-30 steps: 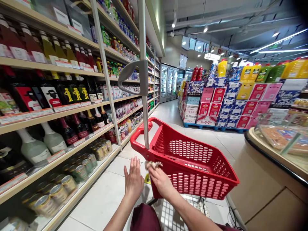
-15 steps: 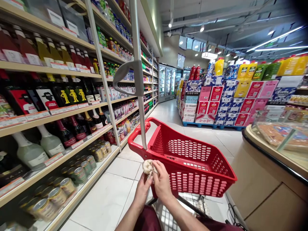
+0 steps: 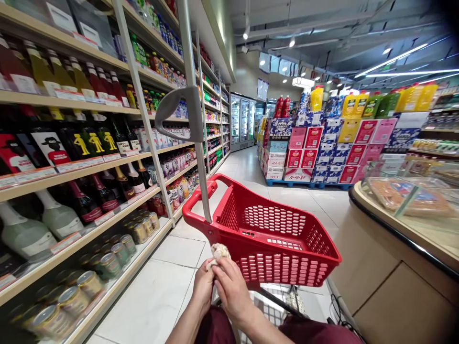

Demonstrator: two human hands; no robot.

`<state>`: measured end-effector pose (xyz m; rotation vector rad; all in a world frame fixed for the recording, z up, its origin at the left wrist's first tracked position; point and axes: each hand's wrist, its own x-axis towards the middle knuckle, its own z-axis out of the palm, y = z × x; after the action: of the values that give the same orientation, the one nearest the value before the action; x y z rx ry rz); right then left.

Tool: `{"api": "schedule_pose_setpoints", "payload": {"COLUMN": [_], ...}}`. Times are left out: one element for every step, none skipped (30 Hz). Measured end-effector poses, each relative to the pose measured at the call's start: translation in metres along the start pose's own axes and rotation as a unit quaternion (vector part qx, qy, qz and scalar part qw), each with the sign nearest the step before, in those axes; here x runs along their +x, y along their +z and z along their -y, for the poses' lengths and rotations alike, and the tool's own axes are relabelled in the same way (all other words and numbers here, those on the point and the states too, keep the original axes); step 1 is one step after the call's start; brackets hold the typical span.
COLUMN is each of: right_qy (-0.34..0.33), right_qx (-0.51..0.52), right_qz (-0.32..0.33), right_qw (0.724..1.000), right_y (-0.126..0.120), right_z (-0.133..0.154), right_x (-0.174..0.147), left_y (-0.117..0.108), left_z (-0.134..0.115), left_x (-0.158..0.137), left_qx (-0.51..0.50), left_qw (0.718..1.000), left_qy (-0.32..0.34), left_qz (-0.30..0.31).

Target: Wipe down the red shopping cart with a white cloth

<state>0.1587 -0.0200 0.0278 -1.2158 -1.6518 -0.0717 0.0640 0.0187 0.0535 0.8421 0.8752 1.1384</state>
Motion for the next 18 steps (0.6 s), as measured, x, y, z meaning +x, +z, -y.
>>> {"api": "schedule_pose_setpoints", "payload": {"right_qy": [-0.002, 0.003, 0.007, 0.006, -0.004, -0.021, -0.041, -0.063, -0.088, -0.112, -0.134, -0.154, -0.172, -0.188, -0.200, -0.213, -0.226, -0.239], "right_qx": [-0.005, -0.006, -0.004, 0.002, 0.010, 0.017, 0.022, 0.023, 0.021, 0.014, 0.001, -0.016, -0.033, -0.048, -0.058, -0.064, -0.068, -0.071], "right_qz": [0.017, 0.028, 0.032, 0.036, 0.043, 0.051, 0.054, 0.050, 0.040, 0.027, 0.016, 0.011, 0.013, 0.023, 0.035, 0.047, 0.058, 0.066], "right_qw": [1.000, 1.000, 0.999, 0.999, 0.999, 0.998, 0.997, 0.996, 0.995, 0.993, 0.991, 0.988, 0.984, 0.981, 0.978, 0.974, 0.970, 0.966], "right_y": [0.003, 0.006, 0.008, 0.008, 0.008, 0.007, 0.006, 0.005, 0.004, 0.003, 0.003, 0.004, 0.006, 0.008, 0.010, 0.013, 0.016, 0.019], "right_z": [0.000, 0.000, -0.001, -0.002, -0.003, -0.005, -0.006, -0.007, -0.008, -0.008, -0.009, -0.010, -0.011, -0.013, -0.016, -0.019, -0.023, -0.026], "right_x": [-0.003, -0.005, -0.006, -0.006, -0.004, 0.000, 0.007, 0.017, 0.028, 0.042, 0.056, 0.068, 0.078, 0.084, 0.084, 0.080, 0.072, 0.061], "left_y": [-0.001, -0.003, -0.005, -0.007, -0.009, -0.011, -0.012, -0.012, -0.012, -0.010, -0.009, -0.008, -0.007, -0.008, -0.010, -0.014, -0.018, -0.023], "left_z": [0.000, -0.001, -0.003, -0.005, -0.008, -0.011, -0.014, -0.017, -0.020, -0.022, -0.023, -0.024, -0.023, -0.022, -0.020, -0.017, -0.015, -0.012], "left_x": [-0.001, -0.002, -0.004, -0.005, -0.005, -0.004, -0.003, 0.000, 0.003, 0.007, 0.012, 0.015, 0.018, 0.020, 0.021, 0.020, 0.020, 0.019], "left_qx": [0.000, -0.003, -0.009, -0.017, -0.024, -0.028, -0.031, -0.031, -0.024, -0.010, 0.006, 0.021, 0.035, 0.042, 0.050, 0.066, 0.093, 0.124], "left_qw": [1.000, 1.000, 0.999, 0.997, 0.995, 0.992, 0.991, 0.991, 0.993, 0.996, 0.998, 0.999, 0.999, 0.998, 0.997, 0.995, 0.992, 0.987], "left_qy": [-0.001, -0.009, -0.024, -0.042, -0.058, -0.072, -0.080, -0.079, -0.071, -0.059, -0.046, -0.035, -0.027, -0.025, -0.022, -0.013, 0.000, 0.016], "left_qz": [0.002, 0.013, 0.034, 0.058, 0.080, 0.097, 0.106, 0.106, 0.091, 0.064, 0.032, 0.000, -0.028, -0.048, -0.063, -0.076, -0.089, -0.103]}}
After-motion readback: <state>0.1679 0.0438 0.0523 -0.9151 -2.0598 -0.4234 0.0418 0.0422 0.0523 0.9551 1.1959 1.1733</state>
